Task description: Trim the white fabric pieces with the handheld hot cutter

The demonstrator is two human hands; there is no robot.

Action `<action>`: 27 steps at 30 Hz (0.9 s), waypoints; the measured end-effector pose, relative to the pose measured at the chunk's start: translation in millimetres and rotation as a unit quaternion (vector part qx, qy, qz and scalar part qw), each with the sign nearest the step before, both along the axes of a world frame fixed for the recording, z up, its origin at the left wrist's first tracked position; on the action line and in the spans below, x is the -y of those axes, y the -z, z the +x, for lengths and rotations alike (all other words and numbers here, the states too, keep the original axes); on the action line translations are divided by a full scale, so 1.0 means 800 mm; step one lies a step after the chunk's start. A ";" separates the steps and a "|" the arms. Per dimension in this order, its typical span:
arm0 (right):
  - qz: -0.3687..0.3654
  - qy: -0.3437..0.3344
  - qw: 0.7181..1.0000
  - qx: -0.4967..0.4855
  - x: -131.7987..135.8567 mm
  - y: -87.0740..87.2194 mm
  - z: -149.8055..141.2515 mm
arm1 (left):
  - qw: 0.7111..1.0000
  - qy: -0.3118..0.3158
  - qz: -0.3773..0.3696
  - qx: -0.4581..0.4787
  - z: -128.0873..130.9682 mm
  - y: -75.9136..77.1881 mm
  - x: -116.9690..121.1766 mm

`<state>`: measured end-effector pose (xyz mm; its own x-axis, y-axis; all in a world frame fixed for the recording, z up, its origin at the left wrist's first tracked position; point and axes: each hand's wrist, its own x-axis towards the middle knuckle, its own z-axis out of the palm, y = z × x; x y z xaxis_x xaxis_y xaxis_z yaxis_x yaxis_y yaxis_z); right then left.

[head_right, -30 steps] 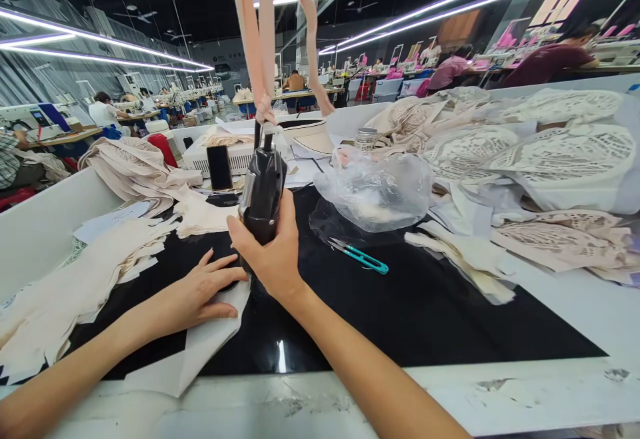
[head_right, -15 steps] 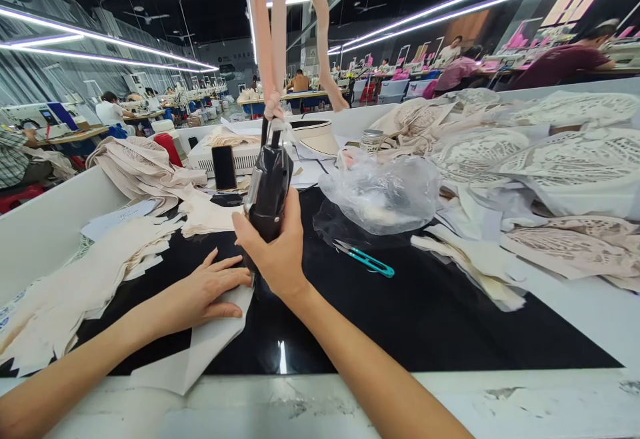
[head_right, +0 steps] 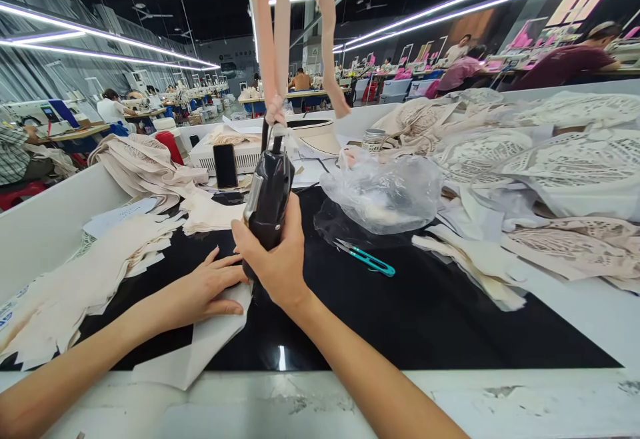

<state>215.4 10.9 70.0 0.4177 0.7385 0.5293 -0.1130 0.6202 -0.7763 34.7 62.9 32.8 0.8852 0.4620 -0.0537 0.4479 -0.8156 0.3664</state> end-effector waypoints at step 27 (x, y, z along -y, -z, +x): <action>-0.005 -0.002 0.999 0.043 0.016 -0.007 0.003 | 0.978 -0.065 0.169 0.106 -0.015 -0.003 0.044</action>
<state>217.7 -1.8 75.3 0.3681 0.7455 0.5556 -0.0482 0.6120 -0.7894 22.4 27.6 35.3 0.7929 0.5309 0.2991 0.4991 -0.8474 0.1812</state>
